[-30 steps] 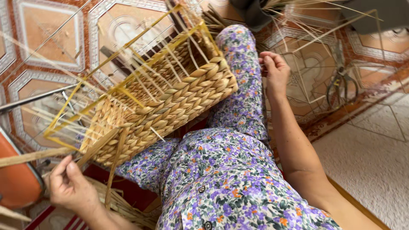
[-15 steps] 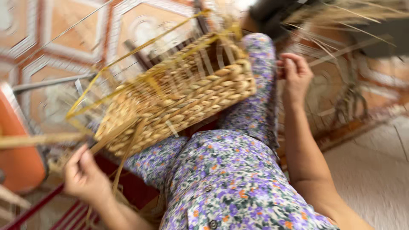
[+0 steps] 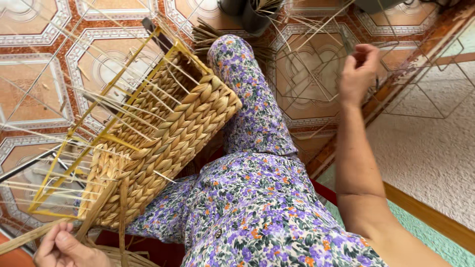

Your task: The person weaves a rectangular basket using dried palm leaves and a yellow wire frame. They interlace the leaves through the vertical wires, occasionally using a wooden stick to tighten the weave and scissors to trim excess material.

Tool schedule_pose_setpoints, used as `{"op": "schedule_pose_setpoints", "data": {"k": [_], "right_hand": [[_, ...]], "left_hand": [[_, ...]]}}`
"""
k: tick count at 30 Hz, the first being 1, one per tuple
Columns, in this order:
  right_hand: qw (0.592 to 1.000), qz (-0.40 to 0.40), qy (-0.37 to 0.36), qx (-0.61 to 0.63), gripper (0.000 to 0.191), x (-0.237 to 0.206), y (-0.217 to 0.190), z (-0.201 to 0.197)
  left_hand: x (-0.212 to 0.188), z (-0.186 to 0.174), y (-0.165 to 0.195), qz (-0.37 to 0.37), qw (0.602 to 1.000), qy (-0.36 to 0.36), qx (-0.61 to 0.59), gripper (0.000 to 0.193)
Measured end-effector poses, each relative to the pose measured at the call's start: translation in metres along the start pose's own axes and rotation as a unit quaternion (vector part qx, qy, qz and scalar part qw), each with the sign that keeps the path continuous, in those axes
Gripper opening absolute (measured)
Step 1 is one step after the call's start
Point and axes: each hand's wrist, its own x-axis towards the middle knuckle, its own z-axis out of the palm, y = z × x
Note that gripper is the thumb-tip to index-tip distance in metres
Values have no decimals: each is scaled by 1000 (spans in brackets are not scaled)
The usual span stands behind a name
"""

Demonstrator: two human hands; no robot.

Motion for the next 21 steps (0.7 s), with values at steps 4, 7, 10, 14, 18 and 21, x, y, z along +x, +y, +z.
{"op": "schedule_pose_setpoints", "data": {"k": [4, 7, 10, 14, 18, 21], "right_hand": [[972, -27, -78, -218, 34, 11, 18, -44], [947, -46, -166, -272, 22, 12, 27, -64], [912, -132, -126, -368, 28, -3, 26, -64], [906, -47, -139, -397, 25, -16, 11, -50], [909, -34, -172, -377, 20, -16, -6, -50], [911, -48, -162, -376, 26, -16, -19, -51]], "left_hand": [[14, -10, 47, -15, 999, 40, -9, 13], [27, 1, 76, 8, 996, 58, -68, 8], [42, 9, 107, 40, 996, 35, 68, 4], [69, 28, 143, 66, 997, 0, 35, 17], [95, 49, 156, 131, 990, -35, 41, 15], [112, 66, 155, 170, 983, -37, 61, 13]]}}
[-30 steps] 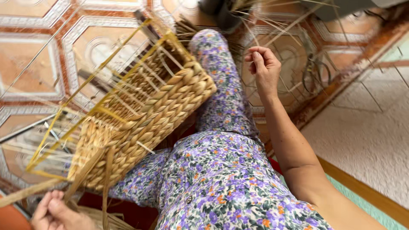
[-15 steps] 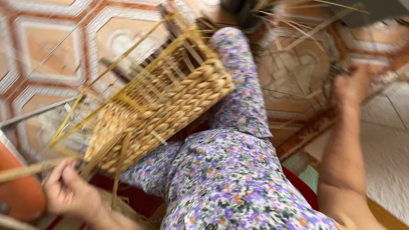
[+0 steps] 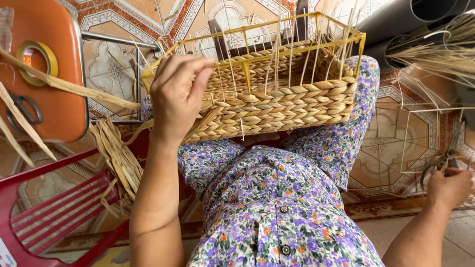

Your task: The person weaves a rectangular basket using dried palm leaves and a yellow wire frame. They interlace the leaves through the vertical wires, occasionally using a wooden stick to tighten the weave and scissors to trim excess material.

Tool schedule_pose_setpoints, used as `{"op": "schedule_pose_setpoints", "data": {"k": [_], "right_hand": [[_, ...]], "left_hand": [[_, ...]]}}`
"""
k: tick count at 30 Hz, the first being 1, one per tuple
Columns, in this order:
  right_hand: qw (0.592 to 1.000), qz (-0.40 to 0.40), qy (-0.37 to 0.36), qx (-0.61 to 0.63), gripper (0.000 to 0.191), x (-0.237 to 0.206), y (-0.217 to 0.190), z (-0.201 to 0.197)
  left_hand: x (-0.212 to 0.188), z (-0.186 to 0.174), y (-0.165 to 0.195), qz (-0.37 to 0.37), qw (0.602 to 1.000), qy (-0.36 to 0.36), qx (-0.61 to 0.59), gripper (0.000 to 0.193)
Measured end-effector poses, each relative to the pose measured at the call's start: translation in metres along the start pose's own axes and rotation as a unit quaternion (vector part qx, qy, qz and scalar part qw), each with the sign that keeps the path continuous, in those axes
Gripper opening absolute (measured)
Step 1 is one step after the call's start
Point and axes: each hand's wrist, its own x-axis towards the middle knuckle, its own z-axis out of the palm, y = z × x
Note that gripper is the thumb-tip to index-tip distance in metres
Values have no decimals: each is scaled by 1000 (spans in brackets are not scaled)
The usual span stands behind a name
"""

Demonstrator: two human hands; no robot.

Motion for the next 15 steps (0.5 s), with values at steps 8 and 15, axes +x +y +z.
{"op": "schedule_pose_setpoints", "data": {"k": [8, 15], "right_hand": [[986, -65, 65, 142, 27, -9, -8, -10], [849, 19, 36, 527, 16, 8, 13, -15]], "left_hand": [[34, 37, -18, 30, 996, 30, 80, 27], [45, 55, -33, -15, 1000, 13, -22, 18]]}}
